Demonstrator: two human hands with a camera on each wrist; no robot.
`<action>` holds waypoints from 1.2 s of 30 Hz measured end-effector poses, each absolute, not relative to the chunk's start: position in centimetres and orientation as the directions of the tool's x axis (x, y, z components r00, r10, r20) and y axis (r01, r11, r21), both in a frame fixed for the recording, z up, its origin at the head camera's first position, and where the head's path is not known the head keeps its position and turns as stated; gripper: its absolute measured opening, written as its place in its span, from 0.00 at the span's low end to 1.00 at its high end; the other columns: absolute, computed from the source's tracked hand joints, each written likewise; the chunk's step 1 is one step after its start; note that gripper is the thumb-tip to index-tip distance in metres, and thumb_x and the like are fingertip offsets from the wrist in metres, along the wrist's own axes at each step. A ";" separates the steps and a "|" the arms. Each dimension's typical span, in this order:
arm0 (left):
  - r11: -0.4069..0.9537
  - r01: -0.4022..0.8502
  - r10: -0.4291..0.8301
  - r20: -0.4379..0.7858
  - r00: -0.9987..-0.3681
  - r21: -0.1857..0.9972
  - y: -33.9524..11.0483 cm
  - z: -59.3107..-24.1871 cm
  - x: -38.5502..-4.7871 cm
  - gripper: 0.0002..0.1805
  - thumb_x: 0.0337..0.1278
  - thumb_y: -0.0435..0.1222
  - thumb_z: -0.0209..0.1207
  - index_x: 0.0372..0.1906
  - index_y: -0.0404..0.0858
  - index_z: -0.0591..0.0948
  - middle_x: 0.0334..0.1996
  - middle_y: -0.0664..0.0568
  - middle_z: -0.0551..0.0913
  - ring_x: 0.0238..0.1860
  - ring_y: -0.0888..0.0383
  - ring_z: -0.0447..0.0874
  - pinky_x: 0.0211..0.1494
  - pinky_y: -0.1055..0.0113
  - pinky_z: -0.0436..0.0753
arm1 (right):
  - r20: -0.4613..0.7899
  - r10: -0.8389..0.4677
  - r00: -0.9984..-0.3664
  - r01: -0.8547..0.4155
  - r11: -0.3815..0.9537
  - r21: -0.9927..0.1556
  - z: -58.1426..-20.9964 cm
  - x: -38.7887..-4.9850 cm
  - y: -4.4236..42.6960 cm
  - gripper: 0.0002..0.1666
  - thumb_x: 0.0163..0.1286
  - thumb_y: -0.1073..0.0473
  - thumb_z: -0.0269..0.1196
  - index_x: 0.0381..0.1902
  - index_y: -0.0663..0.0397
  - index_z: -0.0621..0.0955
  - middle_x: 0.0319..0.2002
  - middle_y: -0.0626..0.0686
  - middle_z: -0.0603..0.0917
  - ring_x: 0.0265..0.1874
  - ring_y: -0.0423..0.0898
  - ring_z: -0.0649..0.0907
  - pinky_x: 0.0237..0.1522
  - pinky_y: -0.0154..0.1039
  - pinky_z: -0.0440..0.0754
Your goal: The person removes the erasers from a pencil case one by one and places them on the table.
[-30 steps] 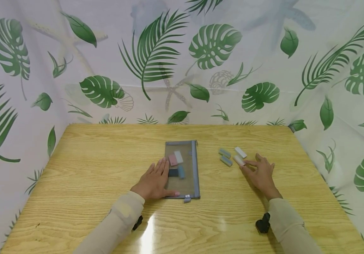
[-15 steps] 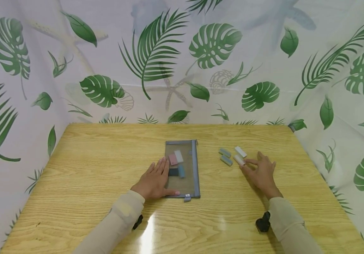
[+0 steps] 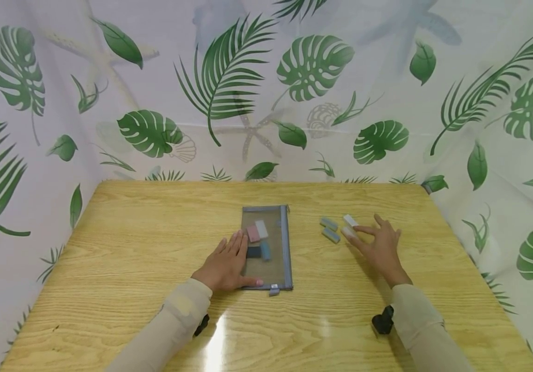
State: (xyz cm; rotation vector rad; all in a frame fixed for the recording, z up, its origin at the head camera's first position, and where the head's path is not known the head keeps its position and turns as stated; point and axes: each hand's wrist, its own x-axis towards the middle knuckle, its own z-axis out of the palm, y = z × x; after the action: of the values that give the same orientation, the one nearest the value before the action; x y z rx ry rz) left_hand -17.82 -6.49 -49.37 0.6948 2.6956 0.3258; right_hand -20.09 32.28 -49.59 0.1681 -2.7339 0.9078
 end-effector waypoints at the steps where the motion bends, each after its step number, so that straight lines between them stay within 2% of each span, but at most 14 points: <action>1: 0.855 0.425 0.502 -0.264 -0.824 0.299 -6.5 -49.4 -17.8 0.64 0.61 0.70 0.54 0.81 0.31 0.41 0.81 0.39 0.37 0.81 0.47 0.35 0.81 0.50 0.41 | 0.272 -0.027 -0.962 -0.185 0.797 -0.575 -49.6 -20.2 32.2 0.22 0.65 0.56 0.72 0.49 0.70 0.86 0.69 0.81 0.61 0.70 0.81 0.56 0.63 0.82 0.31; 16: 0.853 0.428 0.504 -0.262 -0.823 0.299 -6.6 -49.4 -17.8 0.63 0.61 0.70 0.54 0.81 0.31 0.41 0.81 0.39 0.37 0.81 0.47 0.35 0.81 0.49 0.41 | 0.284 -0.072 -0.956 -0.250 0.709 -0.660 -49.4 -20.9 30.0 0.20 0.66 0.62 0.71 0.51 0.72 0.85 0.71 0.81 0.57 0.70 0.84 0.50 0.66 0.79 0.28; 24: 0.856 0.426 0.500 -0.262 -0.826 0.293 -6.6 -49.4 -17.8 0.64 0.60 0.70 0.54 0.81 0.31 0.41 0.81 0.39 0.37 0.81 0.47 0.35 0.81 0.50 0.41 | 0.253 -0.091 -0.963 -0.240 0.712 -0.659 -49.6 -21.4 28.1 0.21 0.68 0.58 0.71 0.52 0.69 0.85 0.72 0.79 0.56 0.71 0.83 0.49 0.67 0.77 0.28; 36: 0.857 0.423 0.498 -0.266 -0.825 0.294 -6.5 -49.5 -18.0 0.64 0.60 0.70 0.54 0.81 0.31 0.40 0.81 0.40 0.36 0.81 0.48 0.34 0.81 0.50 0.41 | 0.281 -0.148 -0.948 -0.298 0.719 -0.627 -50.1 -21.8 24.6 0.22 0.63 0.57 0.75 0.50 0.67 0.87 0.72 0.77 0.60 0.71 0.83 0.52 0.68 0.77 0.32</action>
State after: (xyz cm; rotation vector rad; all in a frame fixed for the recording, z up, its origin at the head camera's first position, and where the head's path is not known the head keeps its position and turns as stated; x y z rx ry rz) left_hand -17.98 -6.52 -49.51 0.6903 2.6974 0.3179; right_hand -21.81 24.63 -50.09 0.3570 -2.7132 1.0445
